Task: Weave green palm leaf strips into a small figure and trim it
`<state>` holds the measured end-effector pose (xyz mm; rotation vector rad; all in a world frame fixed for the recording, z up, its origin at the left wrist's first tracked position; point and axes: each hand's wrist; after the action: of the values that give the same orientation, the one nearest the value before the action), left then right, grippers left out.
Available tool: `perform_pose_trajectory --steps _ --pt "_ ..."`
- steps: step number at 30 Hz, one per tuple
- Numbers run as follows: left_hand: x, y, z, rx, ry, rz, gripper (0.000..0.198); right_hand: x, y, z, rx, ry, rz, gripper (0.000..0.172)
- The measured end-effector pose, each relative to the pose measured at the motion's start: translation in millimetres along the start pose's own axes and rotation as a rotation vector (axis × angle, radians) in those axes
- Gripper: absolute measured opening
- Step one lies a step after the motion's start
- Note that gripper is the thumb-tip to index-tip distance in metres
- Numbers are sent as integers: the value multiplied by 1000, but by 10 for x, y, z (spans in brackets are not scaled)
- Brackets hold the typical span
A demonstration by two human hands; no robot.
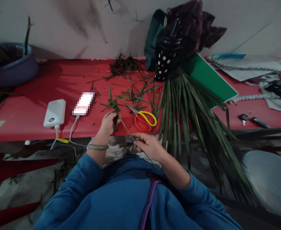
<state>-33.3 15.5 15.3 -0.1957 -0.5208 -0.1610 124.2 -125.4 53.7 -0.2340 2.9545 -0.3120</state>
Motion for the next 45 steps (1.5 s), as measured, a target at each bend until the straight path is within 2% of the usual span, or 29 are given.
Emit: perform_pose_trajectory --steps 6,10,16,21,23,27,31,37,45 --pt "32 -20 -6 23 71 -8 16 104 2 2 51 96 -115 36" --pt "63 -38 -23 88 128 22 16 112 -6 43 78 56 -190 32" --pt "66 -10 -86 148 100 30 11 132 20 63 134 139 -177 21" --pt "60 11 -119 126 25 32 14 197 146 72 132 278 -203 35" --pt "61 10 -119 123 31 27 13 238 249 49 117 316 -192 38" --pt "62 7 -107 112 48 47 10 328 507 -37 71 447 -120 28" --pt "58 14 -105 118 98 65 10 382 666 -116 42 479 -48 23" --pt "64 26 -121 167 167 99 9 358 642 -117 9 510 32 25" --pt "71 3 -126 184 209 123 17 403 592 -135 -16 518 0 23"
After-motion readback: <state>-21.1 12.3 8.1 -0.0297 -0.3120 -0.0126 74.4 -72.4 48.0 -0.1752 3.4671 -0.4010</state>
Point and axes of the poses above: each hand's wrist, its own y-axis towards the middle knuckle, its own x-axis out of the palm, z = x × y, and after that the axes turned 2 degrees about -y, right-handed
